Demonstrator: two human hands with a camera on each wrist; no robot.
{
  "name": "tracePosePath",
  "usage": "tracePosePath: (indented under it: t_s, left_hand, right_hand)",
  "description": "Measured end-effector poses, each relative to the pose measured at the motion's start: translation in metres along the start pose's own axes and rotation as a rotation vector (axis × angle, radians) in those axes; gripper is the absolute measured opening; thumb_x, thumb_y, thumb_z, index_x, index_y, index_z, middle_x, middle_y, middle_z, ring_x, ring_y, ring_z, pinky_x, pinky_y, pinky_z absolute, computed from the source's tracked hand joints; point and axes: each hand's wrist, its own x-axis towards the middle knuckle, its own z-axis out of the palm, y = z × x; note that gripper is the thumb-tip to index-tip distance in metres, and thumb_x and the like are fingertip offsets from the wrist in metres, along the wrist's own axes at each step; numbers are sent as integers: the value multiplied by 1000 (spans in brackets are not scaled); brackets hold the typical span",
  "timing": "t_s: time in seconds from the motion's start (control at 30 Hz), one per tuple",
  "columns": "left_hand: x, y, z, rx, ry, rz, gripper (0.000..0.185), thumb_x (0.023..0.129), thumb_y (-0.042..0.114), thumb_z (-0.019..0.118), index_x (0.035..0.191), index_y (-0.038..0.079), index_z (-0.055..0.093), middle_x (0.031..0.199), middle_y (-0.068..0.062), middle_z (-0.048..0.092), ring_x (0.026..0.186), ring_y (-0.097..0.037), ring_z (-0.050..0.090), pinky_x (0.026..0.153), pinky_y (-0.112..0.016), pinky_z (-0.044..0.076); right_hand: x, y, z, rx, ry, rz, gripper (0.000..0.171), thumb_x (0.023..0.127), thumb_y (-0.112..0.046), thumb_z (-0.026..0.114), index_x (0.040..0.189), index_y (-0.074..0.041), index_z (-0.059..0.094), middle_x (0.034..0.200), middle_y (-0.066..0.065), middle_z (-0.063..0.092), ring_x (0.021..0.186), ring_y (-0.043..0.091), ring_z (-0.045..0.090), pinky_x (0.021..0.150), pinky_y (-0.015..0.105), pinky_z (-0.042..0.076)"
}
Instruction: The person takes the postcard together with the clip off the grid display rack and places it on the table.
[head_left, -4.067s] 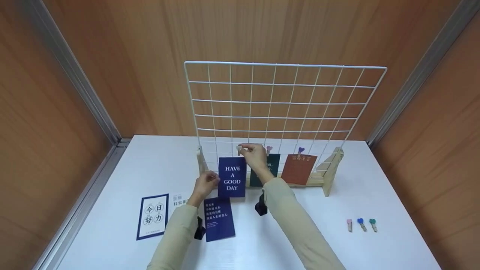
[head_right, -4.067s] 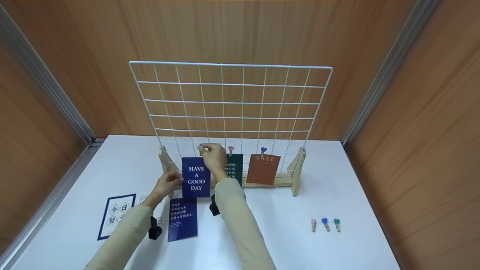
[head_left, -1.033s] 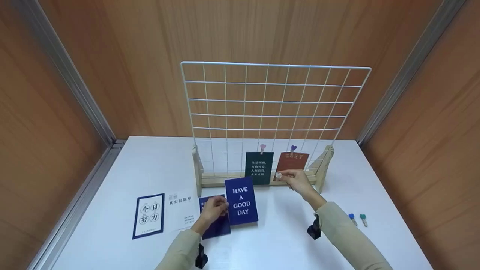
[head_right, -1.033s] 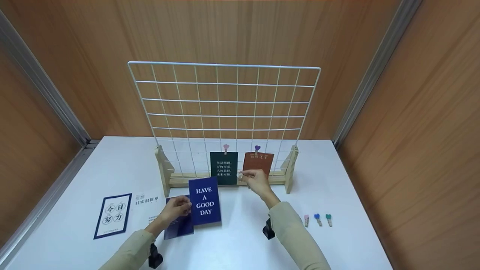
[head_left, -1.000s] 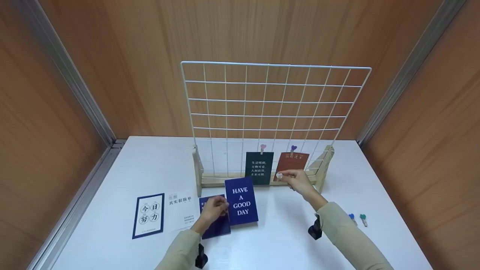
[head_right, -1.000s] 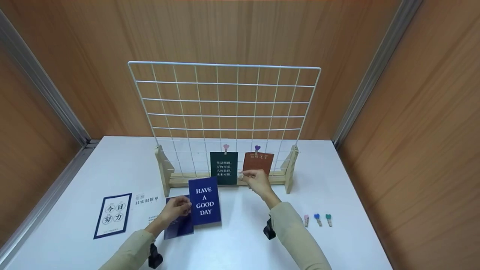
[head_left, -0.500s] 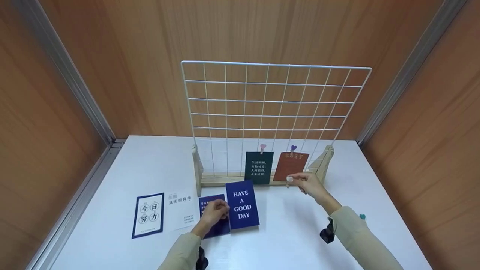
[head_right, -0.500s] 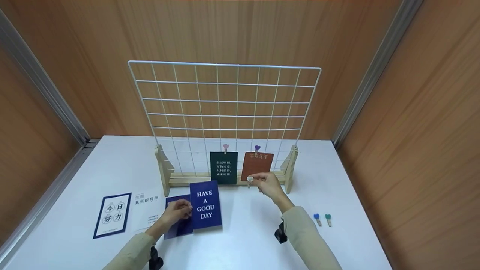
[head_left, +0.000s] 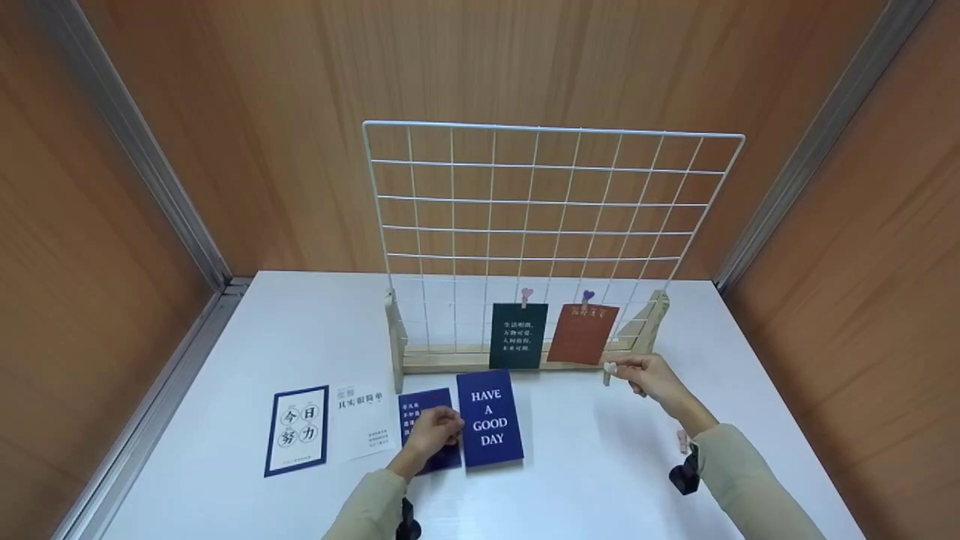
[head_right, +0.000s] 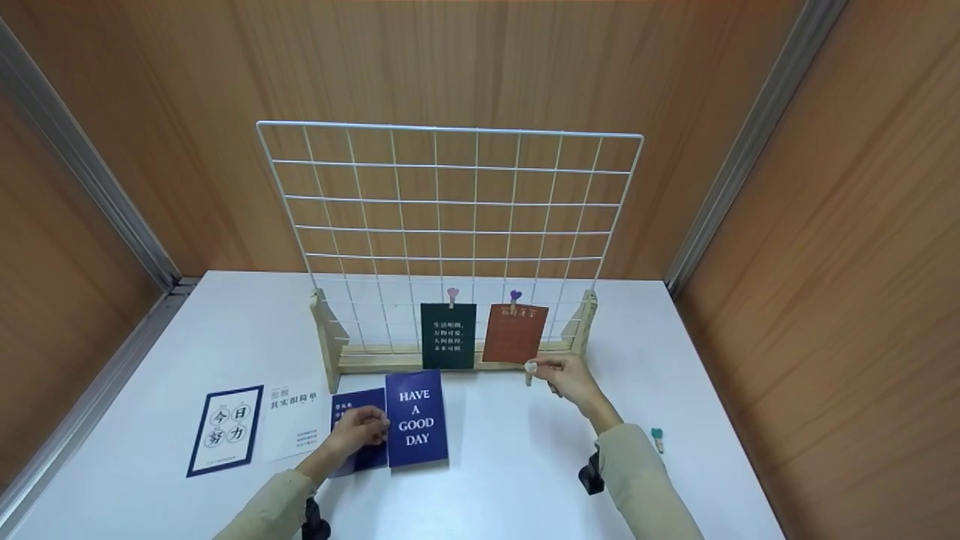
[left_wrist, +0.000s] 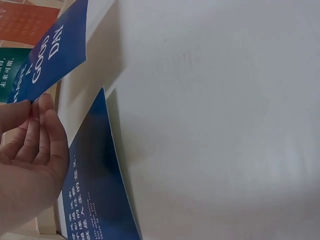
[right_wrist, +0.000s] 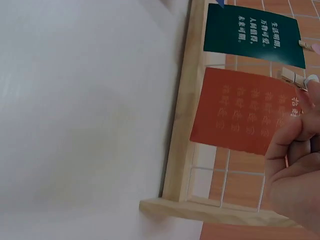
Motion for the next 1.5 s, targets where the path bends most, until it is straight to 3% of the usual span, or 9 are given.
tracePosePath:
  t_s: [0.3,0.53,0.77,0.97,1.27,1.5]
  left_hand:
    - [-4,-1,1,-24,-11,4,10,84,-2,52,88,-11,54,74,-10,59,67,-18,57,64,-34,49]
    - [-14,14,5,-35,-10,-36,11,84,-6,49,89,-16,52,78,-18,58,70,-25,58,68,-39,49]
    - [-3,-6,5,-20,11,-43,8,83,-4,53,84,-11,56,74,-10,59,66,-17,58,62,-31,50]
    - [-2,-6,7,-16,28,-59,7,82,-3,54,83,-10,56,73,-10,59,64,-17,58,61,-30,50]
    - [-2,-7,9,46,47,-58,9,82,-1,56,84,-9,57,71,-9,58,61,-15,57,60,-29,50]
    - [-3,-7,11,81,107,-56,7,80,-4,56,82,-10,57,68,-10,59,58,-16,58,56,-29,50]
  right_hand:
    - [-9,20,-20,-17,47,48,38,85,-21,58,112,6,55,61,0,46,48,7,38,44,19,33]
    - [-15,39,-31,-37,11,85,40,84,-23,60,110,6,57,57,-4,43,48,7,38,45,20,33]
    - [-22,55,-42,-82,-42,128,37,84,-23,59,107,6,59,60,-2,45,49,8,37,46,21,33]
    - [-28,67,-51,-100,-79,151,35,85,-21,58,106,6,59,60,-3,45,48,8,36,46,21,33]
    - [-33,84,-50,-168,1,308,33,82,-23,61,106,0,61,69,4,52,54,16,45,55,30,40]
    - [-39,98,-48,-201,-8,312,29,83,-20,60,103,1,62,63,6,54,54,19,51,50,29,37]
